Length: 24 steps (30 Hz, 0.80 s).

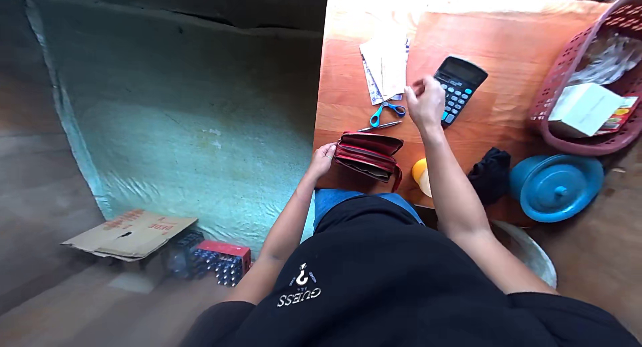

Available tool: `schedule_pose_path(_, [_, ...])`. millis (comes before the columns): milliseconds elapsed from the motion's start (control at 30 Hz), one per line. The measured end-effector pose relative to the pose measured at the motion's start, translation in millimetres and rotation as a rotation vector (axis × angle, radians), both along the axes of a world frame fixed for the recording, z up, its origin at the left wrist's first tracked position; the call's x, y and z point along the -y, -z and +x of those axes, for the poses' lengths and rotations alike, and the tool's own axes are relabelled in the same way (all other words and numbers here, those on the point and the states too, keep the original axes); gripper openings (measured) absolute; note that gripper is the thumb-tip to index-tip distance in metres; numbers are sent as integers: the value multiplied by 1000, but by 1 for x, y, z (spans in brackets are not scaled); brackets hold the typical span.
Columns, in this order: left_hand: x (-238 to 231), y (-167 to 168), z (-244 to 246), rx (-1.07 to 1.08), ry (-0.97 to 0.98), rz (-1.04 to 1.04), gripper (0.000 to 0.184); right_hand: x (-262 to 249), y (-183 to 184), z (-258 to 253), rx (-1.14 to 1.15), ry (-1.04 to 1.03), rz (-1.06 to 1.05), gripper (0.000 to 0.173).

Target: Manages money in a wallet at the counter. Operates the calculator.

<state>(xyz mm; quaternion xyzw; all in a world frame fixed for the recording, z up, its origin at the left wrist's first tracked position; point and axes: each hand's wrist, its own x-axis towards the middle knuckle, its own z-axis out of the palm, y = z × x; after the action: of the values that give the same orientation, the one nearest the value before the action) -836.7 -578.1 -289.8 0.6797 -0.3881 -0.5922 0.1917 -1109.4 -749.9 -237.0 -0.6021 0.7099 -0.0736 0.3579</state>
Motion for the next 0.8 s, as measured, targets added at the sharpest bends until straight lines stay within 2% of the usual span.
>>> schedule_pose_path(133, [9,-2,7,-55,-8,116,32,-91,-18,-10,85,23,325,33])
schedule_pose_path(267, [12,-1,6,-146,-41,176,33,-155,-2,-6,191,219,557,56])
schedule_pose_path(333, [12,1,7,-207,-70,172,36,-161,8,-6,349,363,612,61])
schedule_pose_path(433, [8,1,9,-220,-69,154,36,-164,17,-1,433,465,597,48])
schedule_pose_path(667, [13,-1,8,-201,-5,125,38,-174,41,0,236,413,418,30])
schedule_pose_path(733, [12,-8,9,-285,-17,168,46,-176,47,-2,219,436,439,25])
schedule_pose_path(800, [9,-15,9,-354,44,177,56,-176,46,-5,222,444,523,27])
